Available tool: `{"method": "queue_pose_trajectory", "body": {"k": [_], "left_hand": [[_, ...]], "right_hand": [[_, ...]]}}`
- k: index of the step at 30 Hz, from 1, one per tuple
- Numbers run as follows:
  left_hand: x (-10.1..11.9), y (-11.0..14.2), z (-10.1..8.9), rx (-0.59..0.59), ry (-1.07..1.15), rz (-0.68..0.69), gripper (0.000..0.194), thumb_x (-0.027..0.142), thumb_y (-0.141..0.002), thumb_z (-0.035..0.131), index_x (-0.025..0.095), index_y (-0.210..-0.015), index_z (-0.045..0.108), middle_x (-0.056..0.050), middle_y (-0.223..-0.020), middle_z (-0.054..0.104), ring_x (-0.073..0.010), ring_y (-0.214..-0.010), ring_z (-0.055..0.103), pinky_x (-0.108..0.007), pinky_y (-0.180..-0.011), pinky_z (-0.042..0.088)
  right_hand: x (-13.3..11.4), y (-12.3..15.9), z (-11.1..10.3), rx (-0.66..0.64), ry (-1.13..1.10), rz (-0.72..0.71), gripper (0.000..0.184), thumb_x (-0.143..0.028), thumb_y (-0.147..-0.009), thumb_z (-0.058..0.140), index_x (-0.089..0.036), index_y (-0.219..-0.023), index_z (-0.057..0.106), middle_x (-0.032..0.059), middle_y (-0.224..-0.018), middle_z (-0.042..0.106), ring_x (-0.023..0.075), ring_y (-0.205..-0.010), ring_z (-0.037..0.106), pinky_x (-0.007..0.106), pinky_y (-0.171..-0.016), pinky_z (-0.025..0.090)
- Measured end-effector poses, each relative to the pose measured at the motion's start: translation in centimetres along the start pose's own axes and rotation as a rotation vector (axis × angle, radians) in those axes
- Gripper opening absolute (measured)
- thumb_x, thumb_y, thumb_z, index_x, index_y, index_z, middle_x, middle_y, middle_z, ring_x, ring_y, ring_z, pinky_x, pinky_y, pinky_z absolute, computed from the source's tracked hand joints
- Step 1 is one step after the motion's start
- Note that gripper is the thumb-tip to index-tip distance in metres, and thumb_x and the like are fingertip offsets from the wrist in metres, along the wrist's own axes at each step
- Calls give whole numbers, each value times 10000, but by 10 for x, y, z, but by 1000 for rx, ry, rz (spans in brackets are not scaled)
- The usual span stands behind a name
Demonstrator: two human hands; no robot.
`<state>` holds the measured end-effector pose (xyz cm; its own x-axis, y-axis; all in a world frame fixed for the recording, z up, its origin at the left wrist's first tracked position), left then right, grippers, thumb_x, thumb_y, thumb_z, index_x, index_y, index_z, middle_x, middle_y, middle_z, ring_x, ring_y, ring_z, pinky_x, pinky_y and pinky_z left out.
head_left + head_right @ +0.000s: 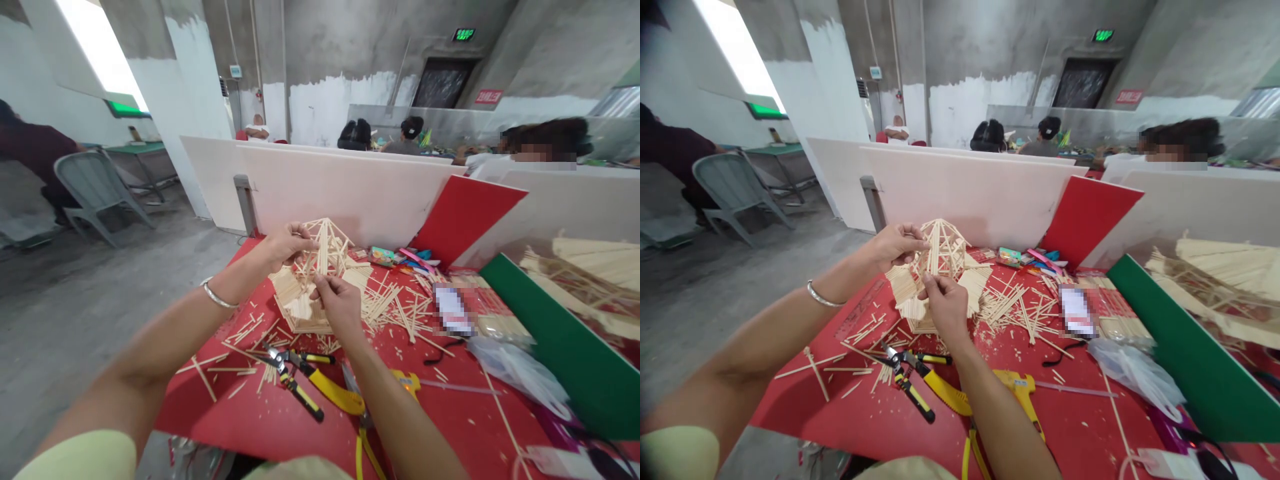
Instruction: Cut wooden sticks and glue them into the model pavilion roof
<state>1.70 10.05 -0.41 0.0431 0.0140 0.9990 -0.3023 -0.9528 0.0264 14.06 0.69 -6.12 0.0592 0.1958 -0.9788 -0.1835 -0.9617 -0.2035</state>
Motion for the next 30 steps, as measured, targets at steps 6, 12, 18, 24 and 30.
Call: {"method": "queue_pose_trajectory", "body": {"k": [6,12,18,24,30], "left_hand": [[-1,-6,1,13,20,10,371,185,-623,853,194,-734,499,90,-458,488,-42,-319,424,-184,-333,157],[0,-8,-2,38,37,43,392,208,-601,869,192,-743,504,87,-486,518,-37,-308,413,-190,-323,152],[5,-4,1,62,59,20,421,215,-573,888,188,-720,494,100,-441,491,-38,-290,401,-189,-318,137],[6,-4,2,70,50,9,413,210,-577,889,183,-723,504,106,-438,479,-33,-289,402,-187,-323,127],[3,-8,0,33,60,44,416,239,-557,889,184,-721,512,94,-468,507,-31,-287,386,-197,-313,132]], "right_hand": [[4,-4,0,-4,-20,13,426,-530,-837,612,-174,-608,661,-38,-506,578,59,-425,390,197,-429,301],[9,-6,0,10,-59,32,430,-550,-824,620,-168,-633,674,-26,-533,608,60,-431,411,196,-434,322],[9,-6,-2,21,-42,30,389,-538,-772,679,-163,-851,749,-11,-588,653,73,-481,463,189,-472,375],[7,-4,-5,49,-18,34,398,-551,-780,665,-166,-847,740,-13,-589,652,75,-454,460,189,-430,365],[2,-4,-5,37,28,-9,383,-546,-805,644,-177,-838,742,-18,-595,652,75,-468,478,184,-445,380]]}}
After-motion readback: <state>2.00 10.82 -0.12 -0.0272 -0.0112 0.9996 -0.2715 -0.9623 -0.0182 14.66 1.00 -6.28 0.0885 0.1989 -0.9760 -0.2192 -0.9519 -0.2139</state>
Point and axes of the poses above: each hand's wrist, its own y-axis away from the middle knuckle, its own z-axis out of the palm, x = y × z, the point moved 10 cm from there along -y, towards the middle knuckle
